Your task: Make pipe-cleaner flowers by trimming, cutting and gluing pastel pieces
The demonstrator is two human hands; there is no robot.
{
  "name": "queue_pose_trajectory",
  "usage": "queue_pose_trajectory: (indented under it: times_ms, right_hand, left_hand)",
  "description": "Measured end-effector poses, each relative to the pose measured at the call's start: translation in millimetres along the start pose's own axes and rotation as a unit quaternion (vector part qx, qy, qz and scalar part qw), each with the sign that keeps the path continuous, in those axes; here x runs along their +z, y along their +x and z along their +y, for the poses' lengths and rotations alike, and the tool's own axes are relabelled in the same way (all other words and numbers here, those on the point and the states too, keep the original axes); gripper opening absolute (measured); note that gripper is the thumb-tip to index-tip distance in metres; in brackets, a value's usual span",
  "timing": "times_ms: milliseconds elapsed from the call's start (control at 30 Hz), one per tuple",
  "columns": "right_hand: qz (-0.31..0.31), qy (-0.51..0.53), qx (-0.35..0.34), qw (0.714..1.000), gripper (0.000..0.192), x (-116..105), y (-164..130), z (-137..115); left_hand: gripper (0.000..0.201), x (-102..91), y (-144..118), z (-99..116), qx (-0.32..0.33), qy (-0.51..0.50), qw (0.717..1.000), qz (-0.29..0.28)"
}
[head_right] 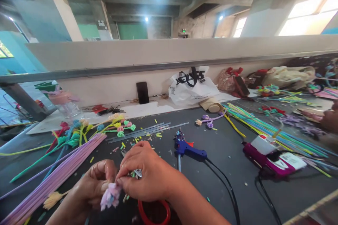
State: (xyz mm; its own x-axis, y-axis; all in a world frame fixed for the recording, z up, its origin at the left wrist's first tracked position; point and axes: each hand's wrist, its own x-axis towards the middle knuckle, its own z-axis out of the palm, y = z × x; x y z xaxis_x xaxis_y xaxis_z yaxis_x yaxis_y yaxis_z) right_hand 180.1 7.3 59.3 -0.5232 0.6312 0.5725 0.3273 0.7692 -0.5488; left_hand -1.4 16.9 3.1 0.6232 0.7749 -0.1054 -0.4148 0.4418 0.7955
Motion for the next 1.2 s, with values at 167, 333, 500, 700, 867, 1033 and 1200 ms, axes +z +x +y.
queue_pose_trajectory:
  times_ms: [167,333,500,700,867,1033,1200]
  right_hand:
    - [0.043,-0.09,-0.014,0.995,0.011,4,-4,5]
    - [0.028,-0.087,-0.022,0.996,0.017,-5,-3,0]
    - [-0.019,-0.084,-0.078,0.993,0.025,-13,-1,-8]
    - [-0.064,-0.146,-0.082,0.984,0.017,-13,-2,-8]
    - [-0.094,-0.134,-0.064,0.984,0.019,-8,-4,-7]
    - [-0.108,-0.09,-0.027,0.99,0.02,1,-6,-4]
    - [-0.122,-0.074,-0.009,0.99,0.017,3,-5,-2]
  left_hand:
    - [0.023,0.7,2,1,0.006,0.003,0.999,0.033]
    - [0.023,2.1,4,2,-0.019,-0.03,0.999,0.025]
    - [0.02,0.9,5,4,-0.044,-0.065,0.997,-0.003]
    - [0.016,-4.5,4,8,-0.099,-0.03,0.995,-0.001]
    - [0.015,-9.3,2,14,-0.121,0.03,0.992,0.009]
    - [0.017,-11.8,3,17,-0.135,0.104,0.985,0.008]
    - [0.016,-16.4,3,17,-0.142,0.12,0.982,-0.021]
